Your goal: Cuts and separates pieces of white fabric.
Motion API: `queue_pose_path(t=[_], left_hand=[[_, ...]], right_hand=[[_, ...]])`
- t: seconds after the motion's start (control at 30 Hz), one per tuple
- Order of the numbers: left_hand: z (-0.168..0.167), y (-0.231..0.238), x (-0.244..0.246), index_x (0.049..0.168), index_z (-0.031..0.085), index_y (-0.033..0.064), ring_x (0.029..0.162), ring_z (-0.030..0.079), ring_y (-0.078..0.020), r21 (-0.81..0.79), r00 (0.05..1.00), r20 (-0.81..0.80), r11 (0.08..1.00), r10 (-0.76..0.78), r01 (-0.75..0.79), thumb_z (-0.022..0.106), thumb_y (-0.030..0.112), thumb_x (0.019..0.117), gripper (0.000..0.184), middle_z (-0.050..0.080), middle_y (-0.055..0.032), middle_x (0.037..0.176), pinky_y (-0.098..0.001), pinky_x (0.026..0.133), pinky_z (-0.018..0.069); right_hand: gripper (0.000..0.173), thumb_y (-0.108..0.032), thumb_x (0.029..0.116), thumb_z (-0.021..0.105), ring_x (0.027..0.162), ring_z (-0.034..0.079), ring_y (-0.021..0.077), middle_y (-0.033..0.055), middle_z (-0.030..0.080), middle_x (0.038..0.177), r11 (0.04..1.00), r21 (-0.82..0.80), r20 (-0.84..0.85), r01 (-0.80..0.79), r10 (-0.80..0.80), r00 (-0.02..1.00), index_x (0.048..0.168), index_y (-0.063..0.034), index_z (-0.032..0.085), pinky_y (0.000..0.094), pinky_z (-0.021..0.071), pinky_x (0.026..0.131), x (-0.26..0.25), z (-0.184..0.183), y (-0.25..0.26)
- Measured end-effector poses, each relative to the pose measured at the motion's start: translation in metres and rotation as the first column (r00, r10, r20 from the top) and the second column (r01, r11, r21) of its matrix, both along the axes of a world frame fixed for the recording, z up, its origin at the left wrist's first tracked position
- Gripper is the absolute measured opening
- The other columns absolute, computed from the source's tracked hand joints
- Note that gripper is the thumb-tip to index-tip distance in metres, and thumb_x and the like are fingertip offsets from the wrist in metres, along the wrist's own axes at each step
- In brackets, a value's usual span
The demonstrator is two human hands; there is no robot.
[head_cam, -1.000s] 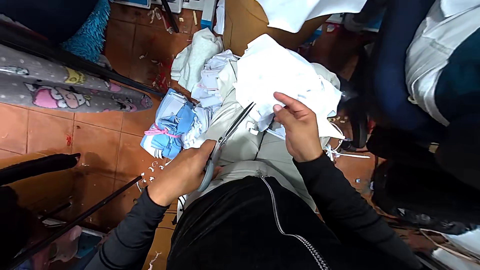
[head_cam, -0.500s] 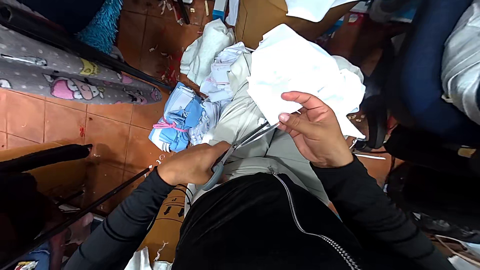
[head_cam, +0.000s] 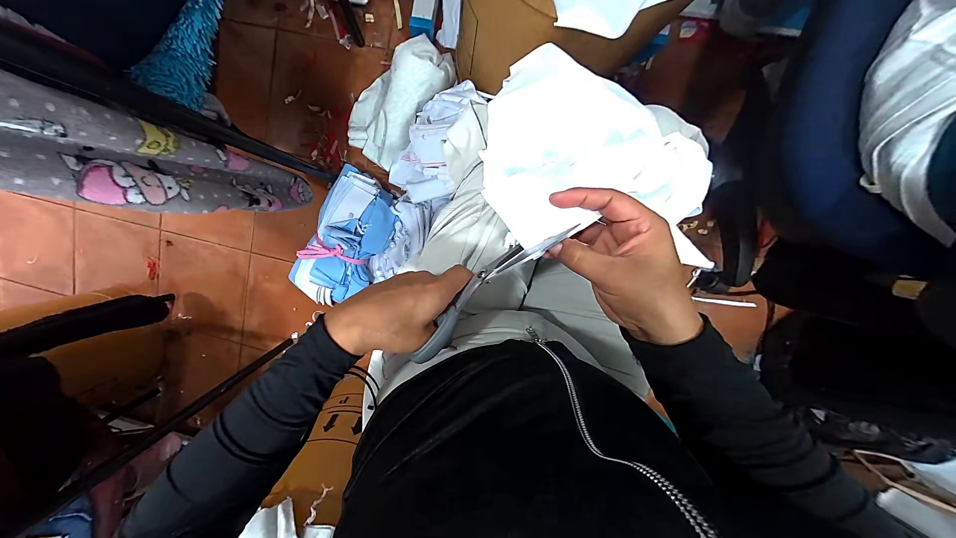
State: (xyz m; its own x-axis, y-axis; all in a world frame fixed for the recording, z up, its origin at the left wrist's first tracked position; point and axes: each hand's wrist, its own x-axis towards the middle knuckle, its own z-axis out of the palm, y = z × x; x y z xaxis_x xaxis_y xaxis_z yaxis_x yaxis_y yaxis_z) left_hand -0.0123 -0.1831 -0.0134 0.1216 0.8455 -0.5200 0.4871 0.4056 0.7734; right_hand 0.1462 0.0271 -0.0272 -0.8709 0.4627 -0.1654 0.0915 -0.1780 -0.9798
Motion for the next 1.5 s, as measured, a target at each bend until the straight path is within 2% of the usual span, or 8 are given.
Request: queue_pose_path(t=[0.27, 0.5, 0.8, 0.93, 1.17, 1.3, 1.4, 1.5], left_hand=[[0.003, 0.001, 0.002, 0.129, 0.054, 0.0026, 0.072, 0.067, -0.0223, -0.018, 0.999, -0.031, 0.999, -0.028, 0.028, 0.073, 0.005, 0.0852, 0.048, 0.068, -0.0065, 0.081, -0.0446, 0.066, 0.0573], [0.004, -0.004, 0.003, 0.118, 0.059, 0.0032, 0.057, 0.060, -0.0156, 0.052, 1.000, -0.023, 0.998, -0.018, 0.019, 0.075, 0.005, 0.0800, 0.041, 0.061, -0.0021, 0.068, -0.0358, 0.052, 0.0511], [-0.001, 0.018, 0.009, 0.135, 0.049, 0.0068, 0.081, 0.070, -0.0189, -0.078, 0.997, 0.064, 0.996, -0.036, 0.041, 0.068, 0.014, 0.0954, 0.044, 0.071, -0.0054, 0.095, -0.0431, 0.074, 0.0591], [-0.004, 0.019, 0.011, 0.129, 0.052, 0.0043, 0.074, 0.069, -0.0205, -0.051, 0.997, 0.041, 0.997, -0.060, 0.062, 0.067, 0.011, 0.0938, 0.039, 0.070, -0.0062, 0.087, -0.0427, 0.068, 0.0581], [0.000, 0.018, 0.005, 0.128, 0.054, 0.0036, 0.067, 0.066, -0.0210, -0.059, 0.997, -0.003, 0.995, -0.081, 0.081, 0.069, 0.010, 0.0919, 0.040, 0.067, -0.0066, 0.078, -0.0433, 0.063, 0.0567], [-0.001, 0.017, 0.006, 0.125, 0.056, 0.0036, 0.066, 0.066, -0.0203, -0.049, 0.995, -0.009, 0.994, -0.097, 0.096, 0.069, 0.009, 0.0914, 0.037, 0.066, -0.0056, 0.075, -0.0420, 0.061, 0.0561], [0.001, 0.016, 0.009, 0.124, 0.057, 0.0038, 0.064, 0.065, -0.0189, -0.046, 0.996, -0.031, 0.995, -0.089, 0.087, 0.071, 0.007, 0.0892, 0.038, 0.065, -0.0043, 0.074, -0.0410, 0.059, 0.0554], [-0.001, 0.017, 0.012, 0.131, 0.054, 0.0041, 0.074, 0.070, -0.0203, -0.084, 0.998, -0.016, 0.995, -0.059, 0.058, 0.070, 0.009, 0.0921, 0.042, 0.072, -0.0061, 0.088, -0.0435, 0.070, 0.0592]], right_hand=[[0.048, 0.014, 0.0816, 0.068, 0.092, 0.071, 0.0088, 0.0038, 0.069, 0.122, 0.998, 0.055, 0.008, -0.042, 0.042, 0.999, 0.128, 0.0001, 0.063, 0.0243, 0.0617, 0.082, 0.005, -0.003, 0.003], [0.049, 0.013, 0.0818, 0.067, 0.091, 0.071, 0.0091, 0.0039, 0.067, 0.125, 0.999, 0.031, 0.028, -0.037, 0.036, 0.999, 0.128, -0.0003, 0.062, 0.0241, 0.0623, 0.080, 0.007, -0.004, 0.002], [0.081, 0.018, 0.0804, 0.067, 0.089, 0.071, 0.0100, 0.0053, 0.061, 0.131, 1.000, 0.016, 0.038, -0.021, 0.021, 0.999, 0.150, -0.0119, 0.038, 0.0227, 0.0624, 0.074, 0.022, -0.001, -0.006], [0.086, 0.019, 0.0803, 0.067, 0.090, 0.071, 0.0105, 0.0060, 0.060, 0.132, 1.000, 0.000, 0.028, -0.009, 0.009, 1.000, 0.154, -0.0119, 0.034, 0.0229, 0.0623, 0.076, 0.025, -0.003, -0.007], [0.062, 0.009, 0.0857, 0.066, 0.104, 0.069, 0.0132, 0.0059, 0.067, 0.123, 0.998, 0.016, 0.019, 0.064, -0.064, 0.998, 0.144, -0.0033, 0.049, 0.0281, 0.0599, 0.090, 0.027, -0.007, 0.007], [0.046, 0.011, 0.0848, 0.066, 0.085, 0.068, 0.0052, -0.0007, 0.070, 0.105, 0.986, 0.025, 0.027, 0.163, -0.164, 0.986, 0.129, -0.0018, 0.063, 0.0211, 0.0591, 0.081, 0.024, -0.010, 0.009], [0.052, 0.013, 0.0825, 0.067, 0.080, 0.067, 0.0048, -0.0004, 0.070, 0.101, 0.982, 0.022, 0.073, 0.189, -0.190, 0.979, 0.132, -0.0021, 0.060, 0.0200, 0.0592, 0.077, 0.024, -0.010, 0.008], [0.067, 0.014, 0.0803, 0.066, 0.082, 0.069, 0.0065, 0.0027, 0.071, 0.110, 0.985, 0.029, 0.101, 0.172, -0.174, 0.980, 0.143, -0.0039, 0.049, 0.0202, 0.0596, 0.077, 0.023, -0.007, 0.008]])
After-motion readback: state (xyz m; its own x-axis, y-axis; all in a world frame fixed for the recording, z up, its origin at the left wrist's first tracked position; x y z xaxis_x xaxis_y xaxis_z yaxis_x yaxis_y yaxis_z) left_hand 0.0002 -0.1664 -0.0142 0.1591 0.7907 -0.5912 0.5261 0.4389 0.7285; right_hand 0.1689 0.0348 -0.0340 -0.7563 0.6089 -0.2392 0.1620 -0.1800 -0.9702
